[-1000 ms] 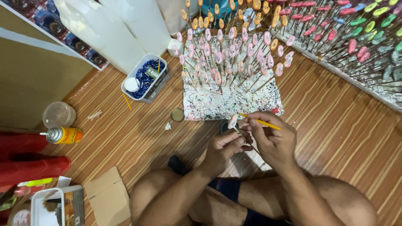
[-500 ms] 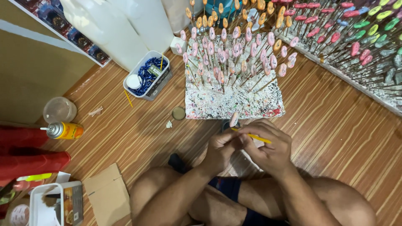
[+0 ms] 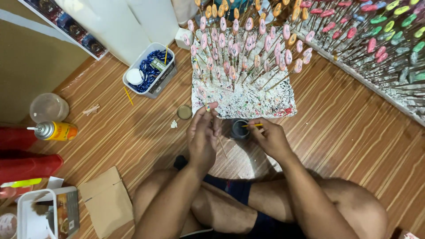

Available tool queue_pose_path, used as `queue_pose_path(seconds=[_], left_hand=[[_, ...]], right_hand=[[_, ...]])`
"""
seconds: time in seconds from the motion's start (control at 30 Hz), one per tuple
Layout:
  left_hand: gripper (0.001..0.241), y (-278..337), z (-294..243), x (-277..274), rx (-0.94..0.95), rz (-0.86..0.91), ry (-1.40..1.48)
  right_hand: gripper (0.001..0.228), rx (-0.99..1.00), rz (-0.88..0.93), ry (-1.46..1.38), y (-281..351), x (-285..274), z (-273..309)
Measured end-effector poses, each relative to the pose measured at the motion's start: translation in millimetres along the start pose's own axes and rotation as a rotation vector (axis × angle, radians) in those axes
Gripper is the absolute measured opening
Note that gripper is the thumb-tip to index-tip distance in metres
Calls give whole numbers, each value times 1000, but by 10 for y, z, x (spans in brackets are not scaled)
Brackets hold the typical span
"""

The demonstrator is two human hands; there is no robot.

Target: Painting fine details on fishing lures using a small brush

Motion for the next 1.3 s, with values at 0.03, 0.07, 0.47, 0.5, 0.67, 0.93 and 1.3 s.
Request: queue_pose_path(seconds=[0.03, 0.07, 0.47, 0.5, 0.67, 0.93, 1.3], left_hand=[[41, 9, -30, 10, 1, -1, 1], [43, 22, -44, 41, -5, 20, -47], [43, 41, 157, 57, -61, 86, -52], [43, 41, 183, 65, -80, 84, -25], [38, 59, 248, 107, -113, 114, -119], [32, 412, 840, 209, -296, 149, -63], [16, 448, 759, 241, -222, 155, -114]], right_hand=[[14, -1, 1, 1, -2, 18, -25], [14, -13, -9, -3, -7, 26, -39], [16, -135, 16, 12, -76, 128, -187], [16, -130, 10, 7, -87, 126, -200], [14, 74, -54, -178, -130, -69, -200], [34, -104, -292, -667, 69, -690, 630], [5, -525, -358, -316, 240, -719, 1363]])
Point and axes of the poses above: each hand's wrist, its own y-axis away from the middle knuckle, its own x-axis out of the palm, z = x × y, the point moved 10 cm from there along -y, towards the middle knuckle, and after that the axes turned 10 degrees about -z, right-handed, at the moved point
